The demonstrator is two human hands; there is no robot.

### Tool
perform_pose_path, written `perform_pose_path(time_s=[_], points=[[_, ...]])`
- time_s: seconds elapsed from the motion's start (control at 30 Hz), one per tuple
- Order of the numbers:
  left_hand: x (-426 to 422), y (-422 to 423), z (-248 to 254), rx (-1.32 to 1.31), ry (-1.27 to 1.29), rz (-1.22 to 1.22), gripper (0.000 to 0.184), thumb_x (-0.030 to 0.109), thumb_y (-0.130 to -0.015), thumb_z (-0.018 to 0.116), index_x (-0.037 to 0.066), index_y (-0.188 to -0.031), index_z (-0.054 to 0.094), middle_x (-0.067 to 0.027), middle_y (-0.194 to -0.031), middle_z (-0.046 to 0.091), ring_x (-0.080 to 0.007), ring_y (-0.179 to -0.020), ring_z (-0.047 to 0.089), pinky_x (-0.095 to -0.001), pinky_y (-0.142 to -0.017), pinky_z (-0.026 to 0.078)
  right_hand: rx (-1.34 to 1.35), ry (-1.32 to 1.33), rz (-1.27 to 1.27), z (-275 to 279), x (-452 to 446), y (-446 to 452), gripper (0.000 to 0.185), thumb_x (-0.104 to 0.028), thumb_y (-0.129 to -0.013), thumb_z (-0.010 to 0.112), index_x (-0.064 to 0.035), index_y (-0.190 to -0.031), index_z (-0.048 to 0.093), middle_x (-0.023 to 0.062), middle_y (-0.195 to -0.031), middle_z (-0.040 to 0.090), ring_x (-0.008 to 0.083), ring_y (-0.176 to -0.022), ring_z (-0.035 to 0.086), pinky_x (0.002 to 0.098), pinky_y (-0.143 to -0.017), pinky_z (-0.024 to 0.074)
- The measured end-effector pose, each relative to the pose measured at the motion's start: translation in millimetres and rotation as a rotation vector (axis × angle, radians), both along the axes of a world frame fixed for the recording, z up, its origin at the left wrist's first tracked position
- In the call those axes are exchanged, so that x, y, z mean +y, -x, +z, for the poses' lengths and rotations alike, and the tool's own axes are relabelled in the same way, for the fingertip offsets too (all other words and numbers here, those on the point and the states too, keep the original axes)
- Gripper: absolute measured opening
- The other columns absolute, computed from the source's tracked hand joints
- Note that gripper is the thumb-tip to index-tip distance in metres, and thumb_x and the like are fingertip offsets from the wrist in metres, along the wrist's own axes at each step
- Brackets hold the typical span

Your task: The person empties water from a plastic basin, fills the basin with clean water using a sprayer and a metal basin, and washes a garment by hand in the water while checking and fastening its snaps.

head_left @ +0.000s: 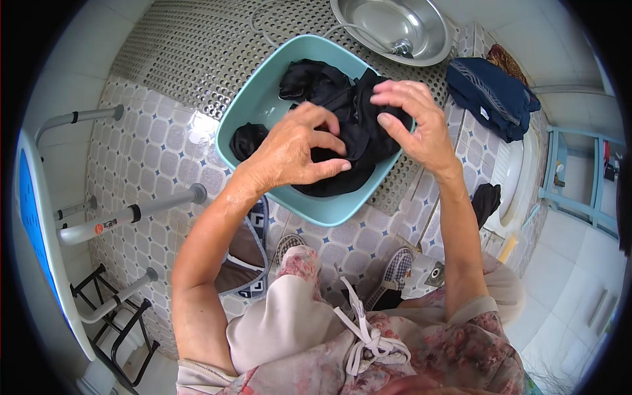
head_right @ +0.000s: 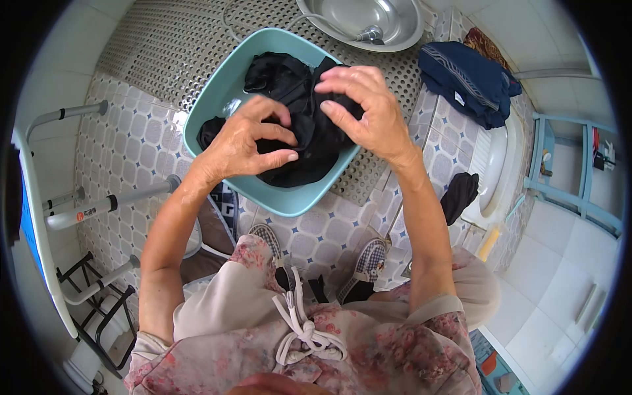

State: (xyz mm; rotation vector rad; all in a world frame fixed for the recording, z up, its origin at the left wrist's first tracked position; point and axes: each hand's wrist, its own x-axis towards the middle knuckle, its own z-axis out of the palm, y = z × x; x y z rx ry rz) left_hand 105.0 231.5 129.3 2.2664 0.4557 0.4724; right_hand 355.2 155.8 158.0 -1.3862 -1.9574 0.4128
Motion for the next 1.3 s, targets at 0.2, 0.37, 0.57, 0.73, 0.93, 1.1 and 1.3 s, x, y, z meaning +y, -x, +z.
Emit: perform_pose_path(time_s=[0.2, 0.37, 0.57, 0.73, 0.93, 1.1, 1.3], points=[[13.2, 1.2, -51.8, 0.258, -0.258, 0.417, 0.102, 0.044, -0.063, 0.089, 0.015, -0.148, 0.040, -0.0248, -0.148, 0.035, -0.0462, -0.135, 0.037, -0.0524, -0.109, 0.038, -0.483, 0.069, -0.074, -41.7, 3.6, 17.8, 0.083, -0.052, -0.073, 0.077, -0.0232, -0.145, 0.046, 0.0180, -0.149, 0.035, 0.0439, -0.132, 0.035, 0.0575, -0.103, 0.0339], [29.8, -8.7, -105.8, 0.303, -0.085, 0.375, 0.139, 0.040, -0.051, 0.096, 0.015, -0.158, 0.010, -0.0299, -0.156, 0.019, -0.0544, -0.138, 0.026, -0.0559, -0.113, 0.033, -0.509, 0.313, -0.105, -89.5, 1.1, 48.6, 0.087, -0.041, -0.068, 0.081, -0.0239, -0.145, 0.044, 0.0236, -0.142, 0.036, 0.0432, -0.117, 0.046, 0.0531, -0.089, 0.0425], [66.8, -23.9, -123.7, 0.328, 0.156, 0.462, 0.123, 0.014, -0.057, 0.091, 0.012, -0.155, 0.017, -0.0254, -0.147, 0.037, -0.0434, -0.129, 0.048, -0.0438, -0.107, 0.045, -0.457, 0.403, -0.164, -121.7, 41.4, 55.9, 0.067, -0.035, -0.068, 0.081, -0.0154, -0.126, 0.053, 0.0228, -0.113, 0.052, 0.0421, -0.100, 0.058, 0.0494, -0.080, 0.0534], [96.4, -32.9, -132.1, 0.285, 0.241, 0.447, 0.066, 0.012, -0.060, 0.085, 0.000, -0.121, 0.063, -0.0215, -0.110, 0.069, -0.0377, -0.106, 0.065, -0.0400, -0.094, 0.051, -0.307, 0.418, -0.207, -130.3, 69.6, 38.9, 0.055, -0.037, -0.071, 0.078, -0.0090, -0.112, 0.056, 0.0216, -0.097, 0.066, 0.0423, -0.093, 0.066, 0.0513, -0.081, 0.0525], [84.8, -20.5, -106.5, 0.194, 0.436, 0.490, 0.049, 0.014, -0.061, 0.082, 0.000, -0.106, 0.071, -0.0196, -0.095, 0.073, -0.0310, -0.088, 0.072, -0.0364, -0.083, 0.054, 0.271, 0.392, -0.271, -130.0, 53.6, 37.5, 0.054, -0.032, -0.067, 0.086, -0.0052, -0.107, 0.061, 0.0162, -0.101, 0.070, 0.0317, -0.095, 0.068, 0.0404, -0.086, 0.0514], [46.6, -1.4, -20.1, -0.021, 0.017, 0.476, 0.048, 0.007, -0.066, 0.080, 0.002, -0.113, 0.069, -0.0158, -0.089, 0.068, -0.0344, -0.083, 0.068, -0.0385, -0.076, 0.053, 0.994, 0.500, -0.023, -100.5, 30.5, 17.2, 0.027, -0.026, -0.085, 0.072, -0.0048, -0.101, 0.067, 0.0040, -0.094, 0.066, 0.0150, -0.090, 0.062, 0.0292, -0.089, 0.0471], [-1.5, 17.4, -12.1, 0.091, -0.246, 0.243, 0.068, 0.008, -0.058, 0.086, 0.004, -0.122, 0.063, -0.0137, -0.093, 0.058, -0.0349, -0.079, 0.064, -0.0414, -0.071, 0.054, 0.128, 0.079, -0.496, -94.8, 40.5, 29.5, 0.048, -0.047, -0.093, 0.062, -0.0080, -0.122, 0.064, 0.0201, -0.122, 0.064, 0.0331, -0.113, 0.059, 0.0407, -0.104, 0.0409]])
